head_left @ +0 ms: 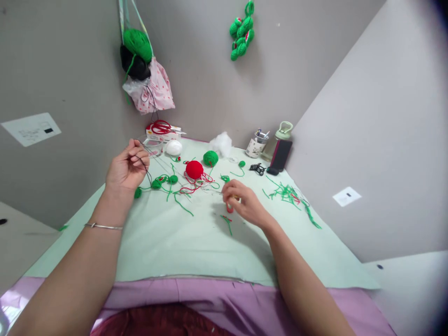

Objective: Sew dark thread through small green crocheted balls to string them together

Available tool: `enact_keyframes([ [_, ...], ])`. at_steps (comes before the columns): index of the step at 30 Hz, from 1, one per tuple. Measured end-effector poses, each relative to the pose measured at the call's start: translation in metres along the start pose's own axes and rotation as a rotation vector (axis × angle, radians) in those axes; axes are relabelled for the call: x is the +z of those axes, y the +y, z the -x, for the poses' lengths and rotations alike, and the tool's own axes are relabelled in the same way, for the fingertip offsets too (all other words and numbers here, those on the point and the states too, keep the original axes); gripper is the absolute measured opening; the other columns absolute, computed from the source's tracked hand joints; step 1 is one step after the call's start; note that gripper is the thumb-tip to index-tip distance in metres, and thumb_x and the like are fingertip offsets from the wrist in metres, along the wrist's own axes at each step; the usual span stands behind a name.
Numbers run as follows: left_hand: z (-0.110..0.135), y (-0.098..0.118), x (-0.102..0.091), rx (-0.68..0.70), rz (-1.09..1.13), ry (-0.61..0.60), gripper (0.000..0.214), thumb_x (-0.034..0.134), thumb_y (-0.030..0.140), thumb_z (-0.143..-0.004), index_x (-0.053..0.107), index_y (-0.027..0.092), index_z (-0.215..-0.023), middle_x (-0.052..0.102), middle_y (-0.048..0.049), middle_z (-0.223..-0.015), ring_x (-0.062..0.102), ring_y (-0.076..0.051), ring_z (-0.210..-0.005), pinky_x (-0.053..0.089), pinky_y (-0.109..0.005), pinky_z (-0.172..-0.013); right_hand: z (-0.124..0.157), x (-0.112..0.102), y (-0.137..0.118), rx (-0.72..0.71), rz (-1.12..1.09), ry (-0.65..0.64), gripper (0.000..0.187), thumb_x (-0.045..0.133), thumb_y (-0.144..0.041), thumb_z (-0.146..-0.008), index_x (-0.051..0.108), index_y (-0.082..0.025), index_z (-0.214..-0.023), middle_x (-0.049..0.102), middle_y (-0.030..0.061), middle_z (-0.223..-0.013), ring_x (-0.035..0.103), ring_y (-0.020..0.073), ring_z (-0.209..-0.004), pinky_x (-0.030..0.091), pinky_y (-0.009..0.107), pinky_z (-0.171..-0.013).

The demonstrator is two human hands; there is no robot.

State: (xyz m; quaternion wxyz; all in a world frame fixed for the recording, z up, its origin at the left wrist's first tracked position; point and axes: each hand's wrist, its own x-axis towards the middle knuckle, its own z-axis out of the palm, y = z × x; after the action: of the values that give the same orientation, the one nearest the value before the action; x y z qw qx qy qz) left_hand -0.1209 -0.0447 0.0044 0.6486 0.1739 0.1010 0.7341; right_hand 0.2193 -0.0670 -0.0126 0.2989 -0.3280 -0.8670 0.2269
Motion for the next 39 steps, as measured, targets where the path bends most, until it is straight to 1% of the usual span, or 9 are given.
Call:
enact_keyframes([
  [3, -0.004, 0.003, -0.005, 0.046, 0.032, 0.065, 0.032, 0.029, 0.018, -0.109, 0.053, 0.012, -0.088, 0.046, 0.0065, -0.051, 0.042, -0.002, -0.043, 0.034, -0.011, -0.042, 0.003, -0.019, 0.012, 0.116, -0.057, 0.135, 0.022, 0.045, -0.012, -0.086, 0.064, -0.019, -0.078, 0.062, 0.0061, -0.094, 0.060, 0.0182, -0.088, 0.044, 0.031, -0.078],
  [11, -0.006, 0.009, -0.010, 0.121, 0.011, 0.103, 0.032, 0.031, 0.017, -0.109, 0.053, 0.010, -0.087, 0.047, 0.0062, -0.050, 0.043, -0.002, -0.043, 0.035, -0.011, -0.042, 0.014, -0.047, 0.070, 0.519, 0.483, 0.480, 0.026, 0.045, -0.024, -0.084, 0.070, -0.019, -0.085, 0.067, 0.0089, -0.096, 0.059, 0.0223, -0.081, 0.042, 0.036, -0.080],
  [13, -0.005, 0.009, -0.009, 0.128, -0.002, 0.121, 0.032, 0.031, 0.017, -0.109, 0.053, 0.011, -0.085, 0.047, 0.0064, -0.049, 0.041, -0.002, -0.042, 0.034, -0.010, -0.042, 0.016, -0.052, 0.077, 0.612, 0.475, 0.536, 0.026, 0.047, -0.025, -0.082, 0.071, -0.019, -0.086, 0.069, 0.0099, -0.097, 0.059, 0.0232, -0.082, 0.043, 0.037, -0.081],
  [15, -0.003, 0.009, -0.006, 0.104, -0.019, 0.134, 0.033, 0.031, 0.017, -0.109, 0.053, 0.012, -0.085, 0.047, 0.0064, -0.049, 0.040, -0.002, -0.043, 0.034, -0.011, -0.042, 0.017, -0.056, 0.081, 0.668, 0.282, 0.608, 0.020, 0.053, -0.025, -0.077, 0.071, -0.018, -0.081, 0.069, 0.0101, -0.092, 0.058, 0.0228, -0.081, 0.044, 0.036, -0.081],
  [19, 0.000, 0.012, -0.001, 0.057, -0.040, 0.105, 0.034, 0.029, 0.017, -0.109, 0.054, 0.014, -0.086, 0.046, 0.0069, -0.049, 0.038, -0.003, -0.045, 0.032, -0.012, -0.044, 0.018, -0.062, 0.090, 0.680, -0.234, 0.692, 0.018, 0.062, -0.029, -0.069, 0.069, -0.016, -0.079, 0.068, 0.0082, -0.081, 0.060, 0.0188, -0.073, 0.049, 0.032, -0.070],
  [27, 0.001, 0.017, -0.003, 0.089, -0.104, 0.038, 0.033, 0.032, 0.016, -0.107, 0.054, 0.016, -0.083, 0.046, 0.0073, -0.050, 0.033, -0.004, -0.045, 0.033, -0.012, -0.046, 0.020, -0.071, 0.105, 0.650, -0.523, 0.792, 0.027, 0.062, -0.047, -0.074, 0.058, -0.020, -0.075, 0.060, 0.0033, -0.067, 0.055, 0.0138, -0.056, 0.053, 0.030, -0.058],
  [33, 0.008, 0.010, 0.010, 0.045, -0.111, 0.014, 0.036, 0.030, 0.016, -0.107, 0.055, 0.015, -0.082, 0.043, 0.0065, -0.050, 0.029, -0.005, -0.044, 0.029, -0.013, -0.043, 0.024, -0.075, 0.109, 0.696, -0.335, 0.888, 0.028, 0.052, -0.046, -0.084, 0.056, -0.020, -0.074, 0.052, 0.0013, -0.063, 0.049, 0.0157, -0.056, 0.047, 0.031, -0.056],
  [37, 0.013, 0.001, 0.018, 0.008, -0.239, -0.075, 0.030, 0.040, 0.012, -0.104, 0.057, 0.013, -0.079, 0.039, 0.0063, -0.049, 0.028, -0.004, -0.043, 0.027, -0.014, -0.041, 0.023, -0.073, 0.099, 0.661, -0.052, 0.971, 0.026, 0.063, -0.035, -0.076, 0.063, -0.018, -0.095, 0.063, 0.0100, -0.100, 0.057, 0.0242, -0.098, 0.048, 0.040, -0.088],
  [39, 0.014, -0.003, 0.020, -0.010, -0.378, -0.145, 0.025, 0.049, 0.011, -0.100, 0.061, 0.013, -0.078, 0.038, 0.0062, -0.048, 0.029, -0.005, -0.043, 0.028, -0.014, -0.041, 0.016, -0.065, 0.088, 0.569, 0.083, 0.924, 0.033, 0.063, -0.034, -0.078, 0.064, -0.018, -0.107, 0.062, 0.0139, -0.117, 0.055, 0.0267, -0.112, 0.045, 0.043, -0.098],
])
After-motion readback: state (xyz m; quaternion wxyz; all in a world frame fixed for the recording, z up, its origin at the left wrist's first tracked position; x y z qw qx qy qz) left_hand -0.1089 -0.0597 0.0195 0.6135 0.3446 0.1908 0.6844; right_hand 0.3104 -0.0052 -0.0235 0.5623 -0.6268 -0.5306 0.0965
